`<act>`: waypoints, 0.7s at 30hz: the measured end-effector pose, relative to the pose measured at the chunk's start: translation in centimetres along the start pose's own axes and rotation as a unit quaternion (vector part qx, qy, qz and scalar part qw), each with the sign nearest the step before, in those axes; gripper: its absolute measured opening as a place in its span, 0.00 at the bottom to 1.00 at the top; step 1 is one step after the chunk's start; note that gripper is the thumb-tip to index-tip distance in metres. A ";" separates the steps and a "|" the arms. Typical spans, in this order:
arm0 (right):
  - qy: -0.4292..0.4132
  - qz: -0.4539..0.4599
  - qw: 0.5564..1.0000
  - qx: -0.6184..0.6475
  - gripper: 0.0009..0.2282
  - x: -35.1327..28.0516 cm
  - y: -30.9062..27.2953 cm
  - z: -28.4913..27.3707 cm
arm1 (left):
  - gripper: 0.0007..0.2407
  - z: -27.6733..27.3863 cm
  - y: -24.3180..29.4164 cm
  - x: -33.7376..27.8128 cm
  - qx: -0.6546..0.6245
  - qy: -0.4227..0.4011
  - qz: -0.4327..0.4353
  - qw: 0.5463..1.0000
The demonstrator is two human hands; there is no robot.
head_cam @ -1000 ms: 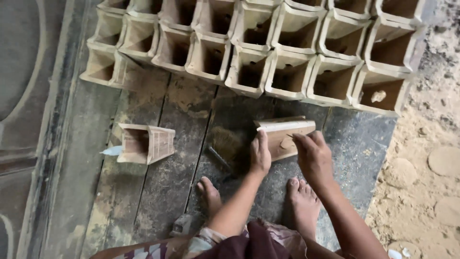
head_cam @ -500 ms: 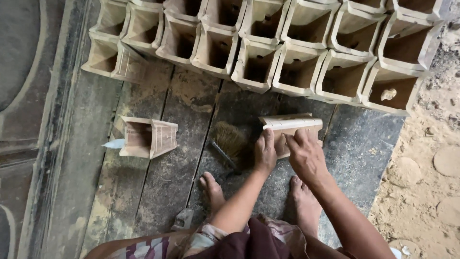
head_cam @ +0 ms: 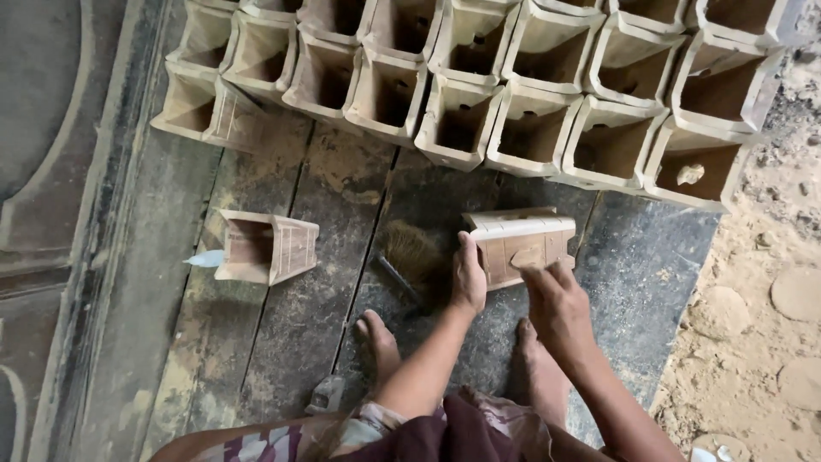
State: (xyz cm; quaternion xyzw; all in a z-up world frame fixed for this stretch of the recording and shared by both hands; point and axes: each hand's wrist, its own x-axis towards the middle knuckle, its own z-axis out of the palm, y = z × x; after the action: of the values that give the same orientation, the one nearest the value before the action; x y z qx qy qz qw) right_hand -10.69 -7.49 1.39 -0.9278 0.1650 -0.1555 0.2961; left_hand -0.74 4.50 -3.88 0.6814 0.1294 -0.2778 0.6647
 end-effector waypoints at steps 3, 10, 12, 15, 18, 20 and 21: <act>0.040 -0.024 0.999 0.006 0.03 2.9 -1.0 1.1 | 0.34 0.2 2.8 -0.7 0.023 -0.008 -0.003 1.000; 0.024 -0.086 0.995 -0.048 0.05 3.3 -0.2 3.7 | 0.33 1.2 8.0 -2.6 0.032 -0.012 -0.023 0.999; 0.000 -0.118 0.988 -0.104 0.06 3.1 0.1 4.0 | 0.36 0.5 6.5 -2.1 0.048 -0.006 -0.049 0.998; -0.038 -0.167 0.976 -0.138 0.06 2.7 0.0 4.1 | 0.33 1.2 9.2 -3.6 0.021 -0.008 -0.041 0.999; -0.140 -0.206 0.946 -0.206 0.10 1.8 -0.2 2.9 | 0.32 1.5 8.8 -3.0 -0.004 -0.014 -0.037 0.999; -0.163 -0.222 0.941 -0.194 0.09 -0.2 0.6 2.9 | 0.32 1.2 6.1 -1.9 -0.003 -0.015 -0.032 0.999; -0.187 -0.238 0.936 -0.179 0.08 -1.2 1.0 2.9 | 0.32 0.9 4.8 -1.3 -0.001 -0.012 -0.029 1.000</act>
State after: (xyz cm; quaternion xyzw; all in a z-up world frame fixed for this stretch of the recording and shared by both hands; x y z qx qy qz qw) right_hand -10.83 -6.29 -1.69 -0.9900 -0.0939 -0.0126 0.1048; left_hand 0.64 3.44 0.81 0.6733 0.1411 -0.3049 0.6587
